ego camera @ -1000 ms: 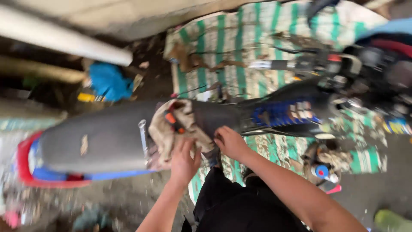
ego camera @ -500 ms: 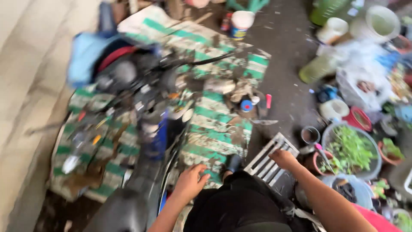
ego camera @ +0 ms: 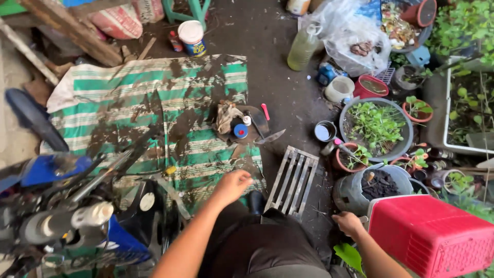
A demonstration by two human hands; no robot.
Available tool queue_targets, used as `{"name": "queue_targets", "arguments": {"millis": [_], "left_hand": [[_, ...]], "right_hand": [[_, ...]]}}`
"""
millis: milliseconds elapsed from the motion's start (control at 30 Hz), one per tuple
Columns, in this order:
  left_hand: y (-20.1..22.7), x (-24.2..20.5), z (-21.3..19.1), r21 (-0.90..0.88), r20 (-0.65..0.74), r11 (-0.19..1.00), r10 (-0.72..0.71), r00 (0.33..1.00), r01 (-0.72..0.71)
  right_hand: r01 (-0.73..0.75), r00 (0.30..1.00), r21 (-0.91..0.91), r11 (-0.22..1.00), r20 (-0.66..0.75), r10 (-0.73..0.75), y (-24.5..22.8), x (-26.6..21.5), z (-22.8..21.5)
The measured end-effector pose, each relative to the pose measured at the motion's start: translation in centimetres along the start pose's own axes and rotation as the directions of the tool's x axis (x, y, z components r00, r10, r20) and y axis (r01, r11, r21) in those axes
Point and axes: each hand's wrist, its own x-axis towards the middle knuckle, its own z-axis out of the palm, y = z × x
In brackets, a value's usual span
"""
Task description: Cleaning a motorcycle dashboard and surrounding components using a cloth, screwdriver, and water.
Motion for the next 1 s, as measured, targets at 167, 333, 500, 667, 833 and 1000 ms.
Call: {"name": "queue_targets", "arguments": {"millis": [167,333,500,667,833,1000], "left_hand": [[-10.3,5.1,-1.8,-0.111,-0.12,0.919,-0.39,0.913,0.378],[-17.6,8.7,-3.2,0.049,-0.063,0.82,-0.567,0.821,0.57],[-12.3,20.5,-6.8,0.246,0.025,0.804,-0.563,0.826,0.541],[-1.3,30.9,-13.2,0.055,0.073,0.916,-0.401,0.913,0.398],[6.3,37.6,-15.9,0.093,0.08,0.941,-0.332,0.94,0.324],[10.3,42.7,-15.9,0.017,0.147,0.975,-0.222,0.964,0.222]], "right_hand": [[-0.375,0.898,0.787,0.49,0.177,0.403,-4.1,2.5,-2.0],[-0.32,0.882,0.87,0.376,0.128,0.453,-7.1,2.7,-8.9],[-0.401,0.835,0.87,0.286,0.218,0.506,-4.1,2.7,-16.3],[-0.365,0.725,0.913,-0.181,0.401,0.56,0.9,4.5,-20.6],[-0.346,0.701,0.922,-0.172,0.376,0.607,3.1,7.6,-29.8],[-0.464,0.748,0.885,0.036,0.37,0.551,5.7,13.6,-35.1]]}}
